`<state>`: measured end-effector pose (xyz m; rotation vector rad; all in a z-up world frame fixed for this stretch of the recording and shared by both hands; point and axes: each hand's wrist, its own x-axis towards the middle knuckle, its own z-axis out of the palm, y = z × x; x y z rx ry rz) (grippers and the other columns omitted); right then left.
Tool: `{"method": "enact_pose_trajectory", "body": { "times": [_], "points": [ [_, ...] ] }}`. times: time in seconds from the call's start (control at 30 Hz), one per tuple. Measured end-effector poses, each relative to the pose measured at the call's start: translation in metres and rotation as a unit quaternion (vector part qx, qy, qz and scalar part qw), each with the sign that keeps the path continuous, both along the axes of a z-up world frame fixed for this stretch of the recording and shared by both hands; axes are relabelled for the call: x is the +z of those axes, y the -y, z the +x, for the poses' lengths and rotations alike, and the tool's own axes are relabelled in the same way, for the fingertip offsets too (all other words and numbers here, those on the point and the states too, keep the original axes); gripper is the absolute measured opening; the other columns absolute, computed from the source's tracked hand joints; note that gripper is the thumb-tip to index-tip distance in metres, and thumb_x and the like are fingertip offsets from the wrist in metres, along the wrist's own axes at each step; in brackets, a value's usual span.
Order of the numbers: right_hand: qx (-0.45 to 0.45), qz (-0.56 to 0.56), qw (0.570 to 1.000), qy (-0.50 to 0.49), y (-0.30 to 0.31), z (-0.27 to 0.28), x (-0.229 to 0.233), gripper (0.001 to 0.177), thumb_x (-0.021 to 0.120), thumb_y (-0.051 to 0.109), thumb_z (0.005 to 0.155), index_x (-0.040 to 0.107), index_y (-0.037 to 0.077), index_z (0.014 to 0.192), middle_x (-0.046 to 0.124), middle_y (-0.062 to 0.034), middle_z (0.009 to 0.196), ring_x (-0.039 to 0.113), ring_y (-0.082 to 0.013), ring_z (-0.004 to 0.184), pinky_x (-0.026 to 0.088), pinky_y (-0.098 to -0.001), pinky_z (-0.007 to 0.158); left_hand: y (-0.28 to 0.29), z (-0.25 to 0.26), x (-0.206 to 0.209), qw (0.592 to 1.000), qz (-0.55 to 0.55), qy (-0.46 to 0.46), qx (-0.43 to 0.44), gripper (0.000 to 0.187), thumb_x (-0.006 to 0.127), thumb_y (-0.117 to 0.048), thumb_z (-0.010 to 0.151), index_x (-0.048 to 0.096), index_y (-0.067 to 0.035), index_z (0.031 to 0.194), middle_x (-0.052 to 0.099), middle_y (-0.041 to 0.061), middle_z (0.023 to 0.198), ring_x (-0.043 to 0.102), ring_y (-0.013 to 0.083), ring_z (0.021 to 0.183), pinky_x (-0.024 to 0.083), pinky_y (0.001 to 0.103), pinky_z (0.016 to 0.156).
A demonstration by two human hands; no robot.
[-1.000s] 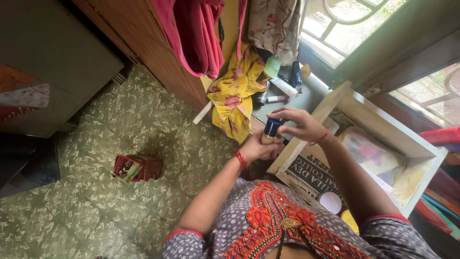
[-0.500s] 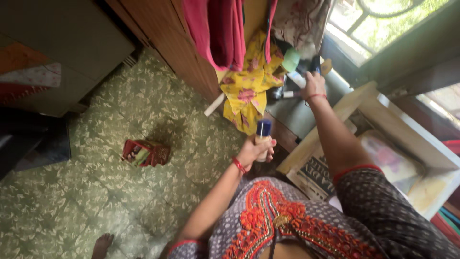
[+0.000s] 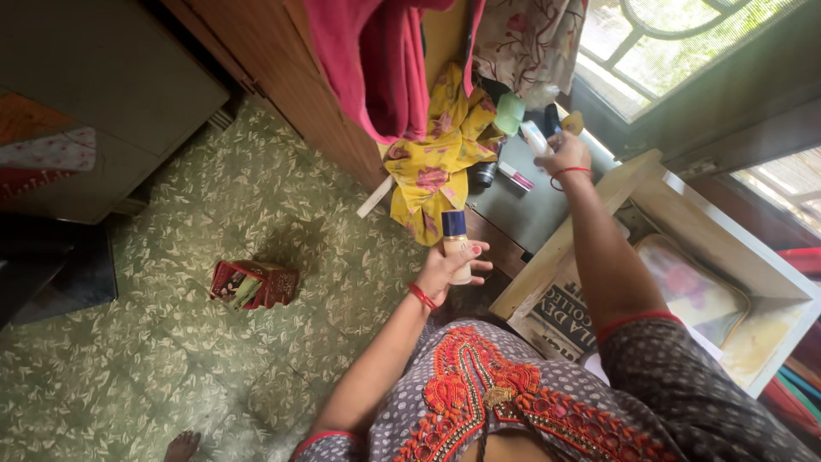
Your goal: The person organizes cosmetic items by picking up various bottles, tubes, and containers from a cluttered windowsill and placing them into a small pouch and a wooden crate. The person handles items one at a time, including a yellow container and a white tube, and places them into the crate.
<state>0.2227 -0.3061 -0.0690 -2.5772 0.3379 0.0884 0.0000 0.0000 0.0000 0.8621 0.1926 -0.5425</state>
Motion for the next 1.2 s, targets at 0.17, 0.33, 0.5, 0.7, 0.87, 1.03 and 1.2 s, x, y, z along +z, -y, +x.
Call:
{"method": "enact_pose_trajectory", "body": {
  "times": [0.17,0.33,0.5,0.7,0.87,1.03,1.2],
  "points": [
    [0.151,0.179,0.968,0.085,-0.014,-0.060,0.093,0.060,0.094,0.018,0.064,0.070,0.008,0.118,0.067,-0.0097,0.111,0.063,-0.0214,0.102,0.053,-0.0334,0.087,0.011,0.012,-0.010,0.998,-0.021,0.037,0.043,0.024,0.074,-0.009,0.091,0.063,0.000,0.110,0.073,0.017,0.120,0.076,0.0265,0.097,0.066,0.039,0.069],
    [0.313,0.220,0.914,0.131,-0.034,-0.131,0.173,0.055,0.093,0.011,0.066,0.071,0.006,0.116,0.066,-0.0076,0.118,0.063,-0.0175,0.112,0.051,-0.0337,0.099,0.029,0.037,0.001,0.987,-0.053,0.031,0.150,0.018,0.076,-0.001,0.086,0.067,-0.002,0.102,0.073,0.016,0.106,0.075,0.0283,0.088,0.065,0.042,0.069],
    [0.325,0.329,0.878,0.124,-0.032,-0.174,0.198,0.052,0.088,0.001,0.071,0.066,0.005,0.117,0.065,-0.0064,0.122,0.063,-0.0173,0.118,0.052,-0.0335,0.104,0.041,0.029,0.022,0.978,-0.021,0.071,0.195,0.027,0.082,0.008,0.078,0.064,-0.006,0.093,0.071,0.008,0.096,0.072,0.0226,0.086,0.063,0.040,0.074],
    [0.256,0.455,0.845,0.117,0.004,-0.212,0.193,0.046,0.076,-0.013,0.080,0.067,-0.001,0.124,0.063,-0.0098,0.133,0.064,-0.0189,0.121,0.058,-0.0340,0.103,0.057,0.006,0.042,0.977,-0.049,0.085,0.188,0.033,0.081,0.011,0.076,0.062,-0.008,0.095,0.072,0.007,0.094,0.073,0.0201,0.088,0.063,0.037,0.080],
    [0.194,0.446,0.865,0.120,0.027,-0.239,0.188,0.042,0.074,-0.014,0.082,0.068,-0.005,0.123,0.070,-0.0126,0.124,0.069,-0.0196,0.113,0.061,-0.0326,0.095,0.074,-0.011,0.057,0.975,-0.006,0.142,0.173,0.034,0.080,0.012,0.076,0.061,-0.008,0.097,0.073,0.009,0.095,0.073,0.0189,0.087,0.063,0.035,0.079],
    [0.135,0.487,0.851,0.140,0.052,-0.269,0.188,0.043,0.069,-0.017,0.085,0.067,-0.005,0.126,0.070,-0.0146,0.126,0.068,-0.0203,0.117,0.057,-0.0312,0.101,0.103,-0.028,0.066,0.965,0.036,0.204,0.159,0.030,0.081,0.014,0.086,0.062,-0.002,0.103,0.070,0.011,0.101,0.069,0.0182,0.091,0.060,0.034,0.083],
    [0.107,0.572,0.792,0.184,0.080,-0.293,0.176,0.043,0.071,-0.015,0.082,0.068,-0.005,0.123,0.070,-0.0155,0.129,0.068,-0.0218,0.119,0.056,-0.0359,0.106,0.131,-0.044,0.094,0.972,-0.069,0.205,0.093,0.039,0.078,0.012,0.083,0.055,-0.006,0.107,0.072,0.019,0.116,0.072,0.0212,0.103,0.062,0.034,0.089]
  ]
}}
